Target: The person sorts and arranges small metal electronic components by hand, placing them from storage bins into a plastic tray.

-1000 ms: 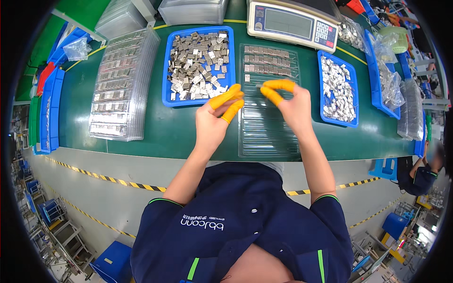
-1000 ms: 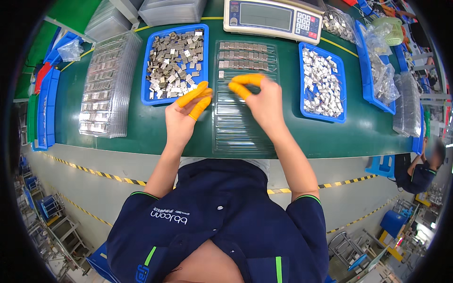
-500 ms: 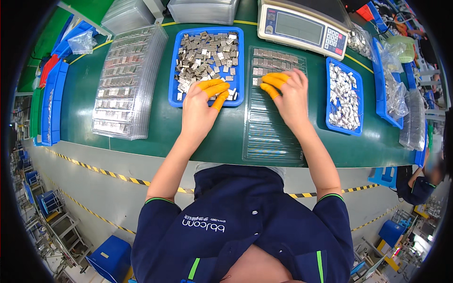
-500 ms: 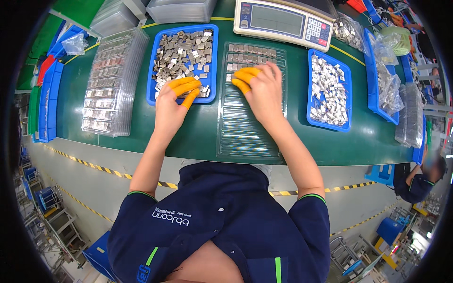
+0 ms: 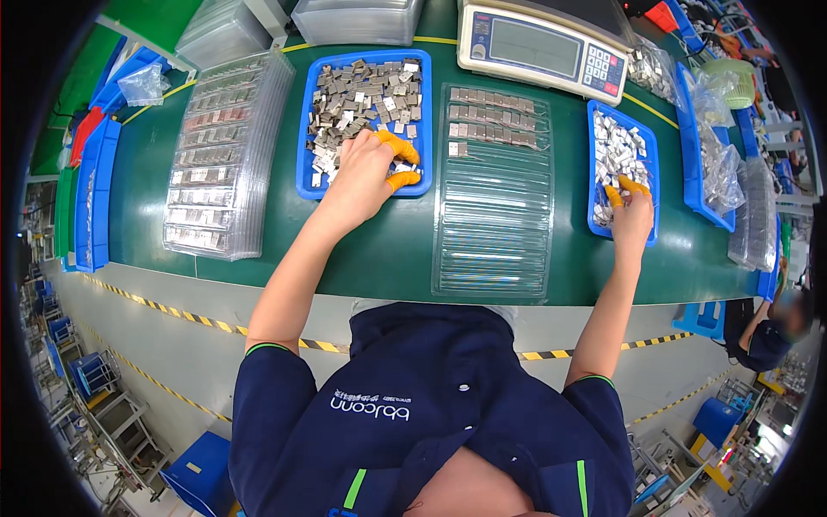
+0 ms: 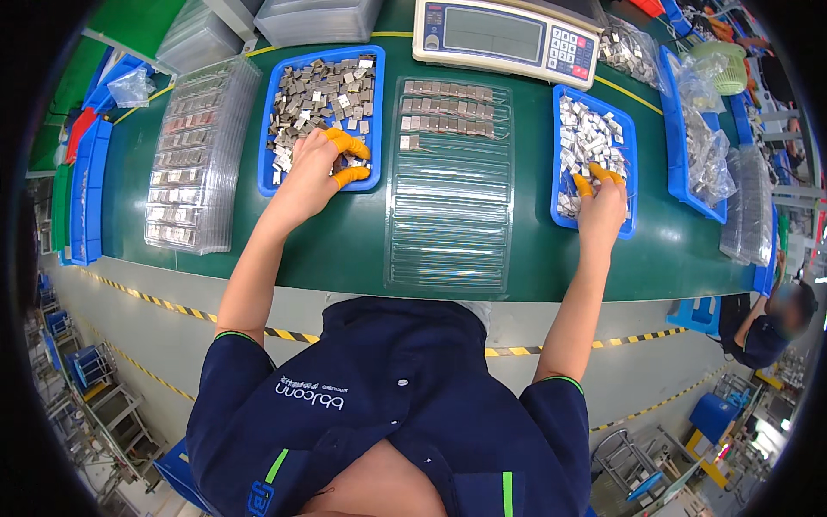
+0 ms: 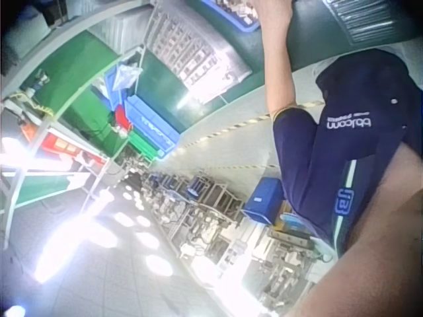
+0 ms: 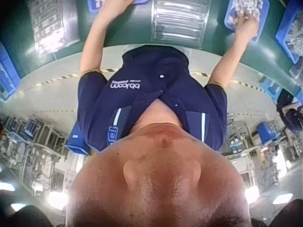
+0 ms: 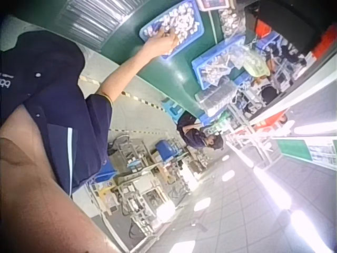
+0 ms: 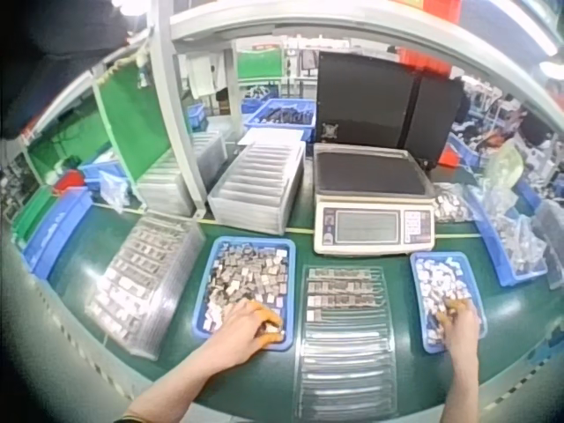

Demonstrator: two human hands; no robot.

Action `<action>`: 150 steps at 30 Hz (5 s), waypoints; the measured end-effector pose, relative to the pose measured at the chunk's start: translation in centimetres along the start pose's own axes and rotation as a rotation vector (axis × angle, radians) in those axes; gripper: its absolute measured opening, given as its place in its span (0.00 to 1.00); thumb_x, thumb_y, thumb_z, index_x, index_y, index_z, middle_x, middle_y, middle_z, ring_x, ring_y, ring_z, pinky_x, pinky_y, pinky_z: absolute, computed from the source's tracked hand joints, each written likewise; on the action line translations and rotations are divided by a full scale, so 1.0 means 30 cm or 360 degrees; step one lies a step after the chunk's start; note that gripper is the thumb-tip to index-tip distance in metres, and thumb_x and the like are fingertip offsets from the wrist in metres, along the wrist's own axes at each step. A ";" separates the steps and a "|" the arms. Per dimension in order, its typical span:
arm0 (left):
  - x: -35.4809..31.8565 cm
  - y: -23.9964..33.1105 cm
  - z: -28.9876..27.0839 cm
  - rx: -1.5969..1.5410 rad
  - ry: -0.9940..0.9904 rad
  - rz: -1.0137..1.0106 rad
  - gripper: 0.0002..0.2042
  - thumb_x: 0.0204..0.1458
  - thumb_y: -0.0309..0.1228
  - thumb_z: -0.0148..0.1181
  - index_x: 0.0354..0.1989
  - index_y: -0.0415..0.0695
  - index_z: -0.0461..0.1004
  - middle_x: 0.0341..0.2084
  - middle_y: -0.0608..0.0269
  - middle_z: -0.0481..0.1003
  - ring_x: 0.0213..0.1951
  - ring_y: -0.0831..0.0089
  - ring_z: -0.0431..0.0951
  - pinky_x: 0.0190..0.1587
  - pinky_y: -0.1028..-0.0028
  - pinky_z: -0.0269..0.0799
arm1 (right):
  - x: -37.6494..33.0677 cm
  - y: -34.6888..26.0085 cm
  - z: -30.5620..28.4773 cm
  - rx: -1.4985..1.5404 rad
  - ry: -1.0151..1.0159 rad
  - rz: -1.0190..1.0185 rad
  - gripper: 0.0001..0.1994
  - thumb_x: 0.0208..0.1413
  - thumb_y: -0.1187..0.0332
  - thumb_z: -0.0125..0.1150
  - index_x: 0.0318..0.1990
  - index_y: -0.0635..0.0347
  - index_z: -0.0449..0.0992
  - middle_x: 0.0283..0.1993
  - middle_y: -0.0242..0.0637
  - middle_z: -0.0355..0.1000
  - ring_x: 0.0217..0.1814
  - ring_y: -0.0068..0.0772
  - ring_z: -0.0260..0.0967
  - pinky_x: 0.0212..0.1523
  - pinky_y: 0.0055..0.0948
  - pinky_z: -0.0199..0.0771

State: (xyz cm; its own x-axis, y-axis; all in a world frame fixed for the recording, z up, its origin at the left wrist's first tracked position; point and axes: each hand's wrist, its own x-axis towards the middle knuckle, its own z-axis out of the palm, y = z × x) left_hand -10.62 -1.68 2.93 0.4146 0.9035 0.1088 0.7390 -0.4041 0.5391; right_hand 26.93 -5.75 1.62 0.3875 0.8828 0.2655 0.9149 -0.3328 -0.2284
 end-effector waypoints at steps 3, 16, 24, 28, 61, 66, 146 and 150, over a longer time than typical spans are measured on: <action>0.010 -0.007 0.001 -0.0035 -0.0061 0.0013 0.11 0.42 0.28 0.62 0.37 0.45 0.75 0.27 0.62 0.72 0.33 0.66 0.66 0.45 0.70 0.54 | 0.015 -0.016 -0.010 0.0016 -0.0113 0.0141 0.11 0.42 0.73 0.62 0.37 0.64 0.77 0.33 0.44 0.72 0.33 0.44 0.70 0.36 0.35 0.69; -0.008 0.039 0.002 -0.1823 0.0246 -0.0693 0.14 0.51 0.22 0.53 0.48 0.35 0.69 0.39 0.59 0.75 0.37 0.71 0.77 0.44 0.80 0.68 | 0.035 0.022 -0.027 0.0674 0.0313 0.0275 0.11 0.46 0.68 0.64 0.36 0.64 0.76 0.33 0.41 0.75 0.33 0.31 0.73 0.36 0.27 0.71; -0.017 0.114 0.023 -0.1918 0.0094 -0.0732 0.12 0.52 0.22 0.52 0.46 0.35 0.70 0.38 0.55 0.75 0.38 0.68 0.78 0.37 0.83 0.71 | 0.009 -0.106 -0.049 0.1880 0.0004 0.0225 0.12 0.52 0.79 0.54 0.44 0.68 0.65 0.34 0.47 0.73 0.33 0.30 0.73 0.35 0.22 0.74; -0.002 0.175 0.050 -0.2040 0.0121 -0.0658 0.13 0.50 0.21 0.55 0.45 0.33 0.70 0.38 0.52 0.75 0.39 0.67 0.77 0.38 0.79 0.74 | -0.037 -0.199 -0.090 0.2069 -0.0291 0.0232 0.11 0.52 0.80 0.54 0.44 0.73 0.69 0.36 0.46 0.73 0.35 0.32 0.74 0.40 0.24 0.75; -0.050 0.259 0.137 -0.1882 0.0308 -0.0320 0.10 0.41 0.17 0.62 0.35 0.33 0.76 0.33 0.55 0.77 0.37 0.72 0.77 0.44 0.75 0.73 | -0.152 -0.372 -0.132 0.2074 -0.1296 0.0144 0.12 0.39 0.79 0.66 0.36 0.68 0.77 0.34 0.39 0.75 0.37 0.26 0.73 0.40 0.22 0.73; -0.059 0.240 0.116 -0.1961 -0.0020 -0.0259 0.10 0.40 0.19 0.64 0.34 0.34 0.77 0.32 0.55 0.77 0.36 0.72 0.77 0.42 0.75 0.73 | -0.152 -0.351 -0.096 0.2390 -0.1696 0.0121 0.13 0.38 0.81 0.66 0.36 0.70 0.76 0.35 0.40 0.75 0.37 0.27 0.73 0.40 0.22 0.73; -0.274 0.223 0.187 0.0063 0.0587 -0.0057 0.13 0.40 0.31 0.65 0.37 0.49 0.75 0.35 0.73 0.74 0.44 0.72 0.69 0.49 0.63 0.49 | -0.016 -0.362 0.032 0.0670 0.0105 -0.0882 0.09 0.45 0.70 0.62 0.36 0.55 0.77 0.45 0.37 0.69 0.53 0.41 0.62 0.60 0.42 0.52; -0.154 0.113 0.088 0.0331 0.0733 -0.0172 0.11 0.40 0.31 0.64 0.35 0.53 0.77 0.32 0.72 0.74 0.42 0.71 0.68 0.50 0.62 0.47 | 0.031 -0.161 0.005 0.0595 0.0094 -0.0458 0.09 0.47 0.71 0.60 0.38 0.58 0.77 0.45 0.42 0.70 0.48 0.45 0.65 0.51 0.35 0.62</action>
State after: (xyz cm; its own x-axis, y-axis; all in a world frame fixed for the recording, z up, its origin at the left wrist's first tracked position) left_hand -8.63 -7.60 2.04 0.0875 0.8921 0.4433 0.8741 -0.2823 0.3954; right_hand 22.85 -3.26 2.83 0.1398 0.8977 0.4179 0.8867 0.0743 -0.4562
